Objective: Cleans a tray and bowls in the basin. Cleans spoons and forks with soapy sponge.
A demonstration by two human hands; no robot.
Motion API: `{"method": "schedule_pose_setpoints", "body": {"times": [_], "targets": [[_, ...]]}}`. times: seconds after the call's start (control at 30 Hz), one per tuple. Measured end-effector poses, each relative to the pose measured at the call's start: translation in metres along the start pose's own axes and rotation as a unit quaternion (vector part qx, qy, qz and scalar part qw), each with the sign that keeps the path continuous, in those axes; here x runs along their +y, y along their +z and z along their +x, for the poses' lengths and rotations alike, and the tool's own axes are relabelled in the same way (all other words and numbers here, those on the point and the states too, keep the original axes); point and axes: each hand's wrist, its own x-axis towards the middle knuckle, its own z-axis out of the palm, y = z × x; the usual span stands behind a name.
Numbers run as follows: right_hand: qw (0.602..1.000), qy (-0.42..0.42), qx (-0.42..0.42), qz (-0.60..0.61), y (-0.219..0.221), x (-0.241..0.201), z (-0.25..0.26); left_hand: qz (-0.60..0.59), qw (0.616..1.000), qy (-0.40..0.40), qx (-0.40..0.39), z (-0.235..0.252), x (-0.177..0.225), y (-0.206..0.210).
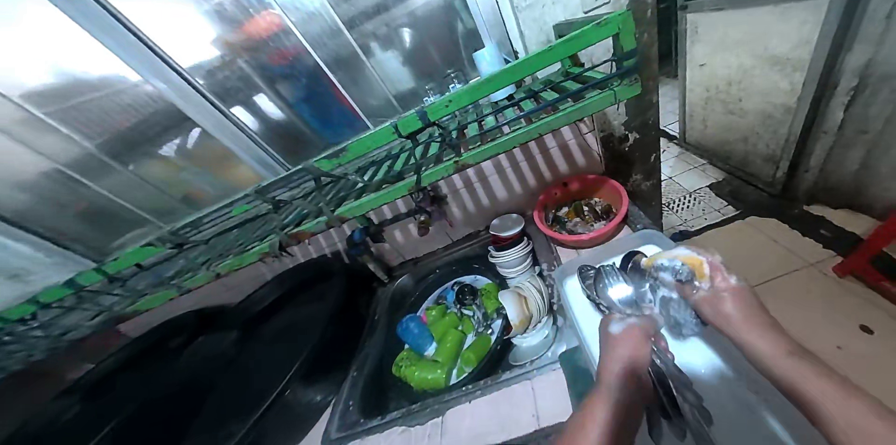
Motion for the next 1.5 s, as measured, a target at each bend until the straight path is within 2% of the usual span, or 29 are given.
{"method": "schedule_pose_setpoints", "body": {"times": [0.13,0.17,0.23,0.3,0.33,0.43,0.5,0.53,0.63,0.67,0.73,0.9,0.97,1.03,1.13,1.2,1.3,1.4,1.47,1.5], "targets": [[0.994,-0.009,-0.109,0.001,0.008,0.011,-0.002,0.042,0.999,0.000,0.012,-0.001,-0.001,-0.006],[0.995,-0.001,-0.098,-0.016,0.006,0.013,0.005,0.042,0.999,-0.016,0.014,-0.002,-0.003,-0.008],[1.000,0.009,-0.023,-0.013,-0.003,0.013,0.017,0.015,0.999,-0.039,0.007,0.000,-0.010,-0.010],[0.997,0.053,0.038,0.047,-0.013,0.009,0.028,0.005,0.999,-0.041,-0.002,0.001,-0.011,-0.013],[0.990,0.099,0.039,0.091,-0.016,0.008,0.029,0.004,0.999,-0.042,-0.006,0.000,-0.009,-0.015],[0.968,0.178,-0.067,0.166,-0.002,0.014,0.016,0.027,0.998,-0.053,-0.027,-0.005,-0.002,-0.018],[0.966,0.178,-0.146,0.121,0.008,0.014,0.010,0.064,0.995,-0.055,-0.050,-0.005,0.002,-0.019],[0.970,0.169,-0.146,0.099,0.007,0.011,0.011,0.081,0.993,-0.055,-0.061,-0.007,0.003,-0.021],[0.980,0.151,-0.027,0.127,-0.009,0.010,0.024,0.091,0.994,-0.044,-0.048,-0.010,0.002,-0.027],[0.971,0.164,0.020,0.171,-0.015,0.013,0.030,0.082,0.995,-0.042,-0.036,-0.009,0.000,-0.027],[0.948,0.199,0.053,0.244,-0.014,0.016,0.032,0.056,0.998,-0.037,-0.016,-0.003,-0.004,-0.023],[0.953,0.184,-0.086,0.225,0.021,-0.007,-0.003,0.030,1.000,-0.001,0.006,0.006,-0.001,-0.016],[0.962,0.183,-0.117,0.165,0.009,-0.006,0.006,-0.001,1.000,0.015,-0.019,0.007,-0.001,-0.026],[0.957,0.184,-0.208,0.085,-0.013,-0.009,0.017,-0.046,0.997,0.033,-0.049,0.011,-0.001,-0.035],[0.905,0.148,-0.398,-0.033,-0.021,-0.010,0.019,-0.079,0.989,0.037,-0.118,0.016,0.001,-0.039],[0.871,0.122,-0.468,-0.081,-0.008,-0.015,0.013,-0.057,0.982,0.043,-0.173,0.018,0.002,-0.039],[0.836,0.100,-0.512,-0.167,0.007,-0.022,0.003,-0.005,0.981,0.028,-0.190,0.019,0.008,-0.037],[0.799,0.078,-0.574,-0.161,0.015,-0.010,-0.008,-0.044,0.985,0.017,-0.167,0.019,0.023,-0.034],[0.805,0.052,-0.581,-0.114,0.016,0.019,-0.014,-0.072,0.991,0.009,-0.111,0.025,0.034,-0.036],[0.825,0.046,-0.553,-0.106,0.011,0.030,-0.014,-0.071,0.994,0.003,-0.081,0.028,0.040,-0.038]]}}
